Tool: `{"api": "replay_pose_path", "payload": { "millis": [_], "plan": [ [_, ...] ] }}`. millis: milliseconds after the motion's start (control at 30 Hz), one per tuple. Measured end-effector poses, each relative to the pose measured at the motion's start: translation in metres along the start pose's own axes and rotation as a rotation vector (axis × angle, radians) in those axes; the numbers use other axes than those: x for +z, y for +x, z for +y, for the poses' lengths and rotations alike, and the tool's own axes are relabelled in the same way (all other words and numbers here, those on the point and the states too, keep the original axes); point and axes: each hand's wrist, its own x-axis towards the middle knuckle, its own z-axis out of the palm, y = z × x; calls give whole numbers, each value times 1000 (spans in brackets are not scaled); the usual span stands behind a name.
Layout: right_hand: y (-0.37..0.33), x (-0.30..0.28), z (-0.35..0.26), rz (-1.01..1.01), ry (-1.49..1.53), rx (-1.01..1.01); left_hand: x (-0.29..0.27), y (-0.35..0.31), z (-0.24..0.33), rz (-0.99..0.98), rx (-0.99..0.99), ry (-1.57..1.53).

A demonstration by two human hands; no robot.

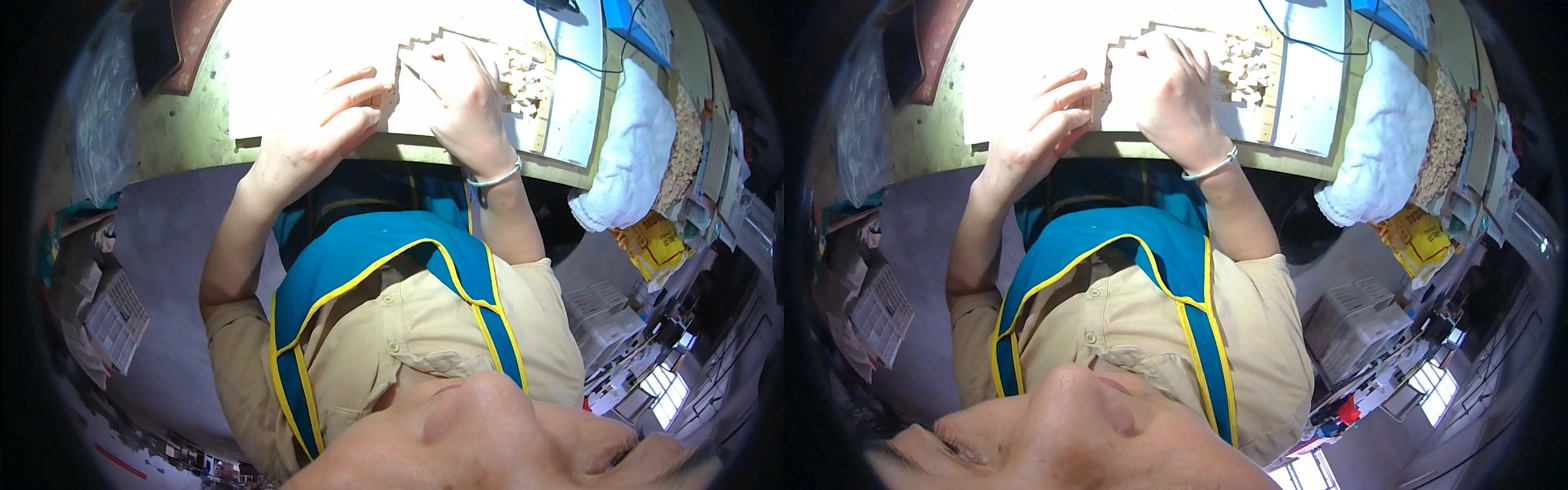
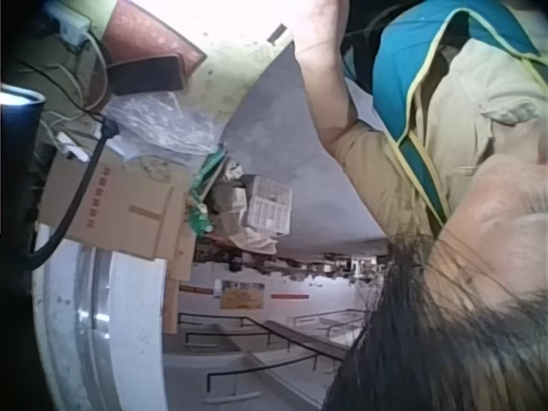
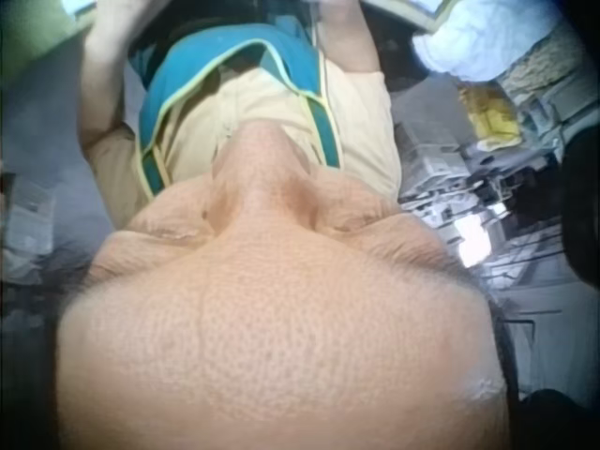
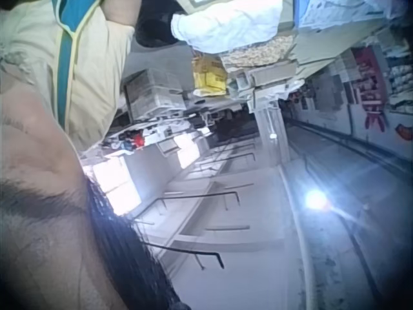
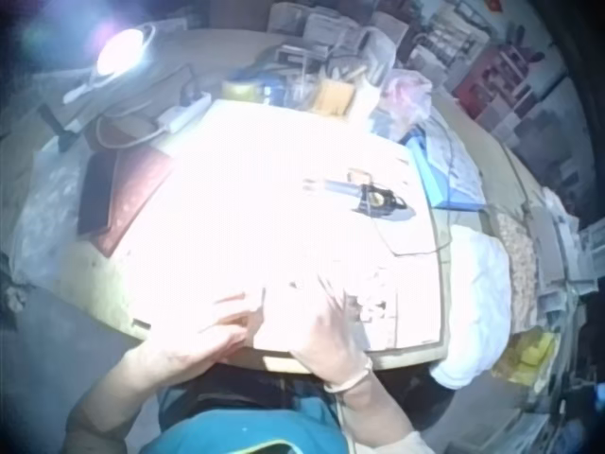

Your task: The person assembles a jigsaw puzzle by hand, picking up pieces from the table and fitting them into the puzzle board. The person repeatedly places pieces into the puzzle and adjusts them to fit.

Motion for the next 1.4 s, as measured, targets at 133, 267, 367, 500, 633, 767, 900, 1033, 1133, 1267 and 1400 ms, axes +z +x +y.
{"api": "replay_pose_path", "payload": {
  "millis": [133,267,367,500,633,767,900,1033,1133,1267,1400],
  "plan": [
    [-1,3,8,62,39,30,0,1,0,-1,4,-1],
    [2,2,3,-3,71,66,2,-1,0,-3,1,1],
    [3,2,4,-13,54,66,0,-1,-1,-6,1,5],
    [5,-3,2,-10,50,51,-1,-1,-1,-8,8,-3],
    [2,-13,5,36,95,45,1,1,-1,-23,-9,-14],
    [-31,-54,14,278,-26,164,1,0,3,-15,-43,-21],
    [-66,-93,32,261,-77,362,0,1,6,-2,-64,-34],
    [-83,-93,30,220,-136,424,4,2,4,8,-57,-41],
    [-78,-85,29,260,-115,394,3,4,4,-1,-40,-31],
    [-63,-81,41,224,-139,326,2,2,4,9,-42,-13],
    [-58,-84,46,227,-108,244,2,1,4,11,-41,-18]
  ]
}}
